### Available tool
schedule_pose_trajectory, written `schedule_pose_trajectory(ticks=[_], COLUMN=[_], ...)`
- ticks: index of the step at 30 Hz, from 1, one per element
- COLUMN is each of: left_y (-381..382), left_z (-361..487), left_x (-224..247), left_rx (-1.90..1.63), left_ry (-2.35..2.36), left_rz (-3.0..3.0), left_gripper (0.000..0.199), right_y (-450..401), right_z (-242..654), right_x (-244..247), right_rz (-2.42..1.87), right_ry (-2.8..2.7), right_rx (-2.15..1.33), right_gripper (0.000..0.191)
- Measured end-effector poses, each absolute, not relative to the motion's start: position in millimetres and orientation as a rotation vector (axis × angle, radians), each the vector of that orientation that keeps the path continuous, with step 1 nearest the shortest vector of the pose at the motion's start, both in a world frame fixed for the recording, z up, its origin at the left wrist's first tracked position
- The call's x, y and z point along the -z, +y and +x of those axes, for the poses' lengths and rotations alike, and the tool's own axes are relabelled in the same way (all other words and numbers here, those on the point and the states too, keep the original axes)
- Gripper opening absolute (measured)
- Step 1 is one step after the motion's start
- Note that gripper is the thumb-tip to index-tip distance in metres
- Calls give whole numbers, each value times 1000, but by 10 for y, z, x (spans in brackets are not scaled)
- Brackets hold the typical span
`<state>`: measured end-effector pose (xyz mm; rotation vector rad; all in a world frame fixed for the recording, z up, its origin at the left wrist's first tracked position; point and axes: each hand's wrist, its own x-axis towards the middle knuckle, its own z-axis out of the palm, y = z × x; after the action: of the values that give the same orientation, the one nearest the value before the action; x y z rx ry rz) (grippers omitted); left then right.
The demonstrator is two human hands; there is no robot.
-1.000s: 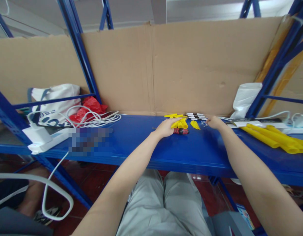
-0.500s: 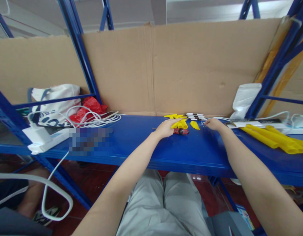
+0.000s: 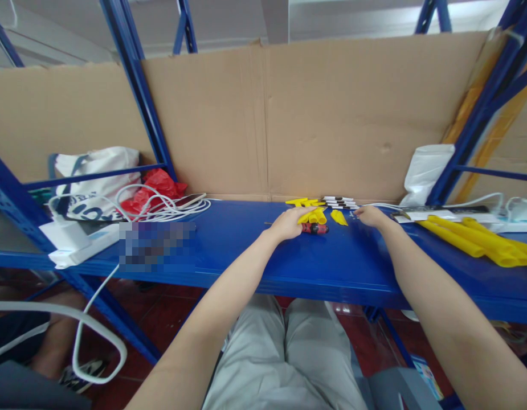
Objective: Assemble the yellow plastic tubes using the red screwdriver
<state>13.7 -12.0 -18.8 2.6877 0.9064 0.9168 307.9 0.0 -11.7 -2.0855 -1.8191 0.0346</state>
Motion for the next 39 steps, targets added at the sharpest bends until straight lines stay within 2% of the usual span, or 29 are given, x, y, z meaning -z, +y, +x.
schedule_pose_trajectory(ticks=[9, 17, 28, 34, 39], left_y=[-230, -272, -385, -413, -440], left_z=[154, 162, 174, 169, 170], left_x=[157, 160, 98, 79, 55], left_rx=[-869, -808, -669, -619, -512], left_ry=[923, 1006, 1113, 1141, 1197], left_rz=[2828, 2878, 2943, 2991, 3065], left_gripper=[74, 72, 67, 66, 66], right_y=[5, 22, 95, 138, 51], right_z=[3044, 3077, 2998, 3035, 2974], right_x=[136, 91, 209, 245, 137], right_rz=[-2073, -2029, -1955, -1985, -1834], right_ry=[-1845, -1709, -1741, -1707, -1689], right_rx=[-128, -48, -262, -216, -161], right_gripper=[27, 25, 38, 34, 29])
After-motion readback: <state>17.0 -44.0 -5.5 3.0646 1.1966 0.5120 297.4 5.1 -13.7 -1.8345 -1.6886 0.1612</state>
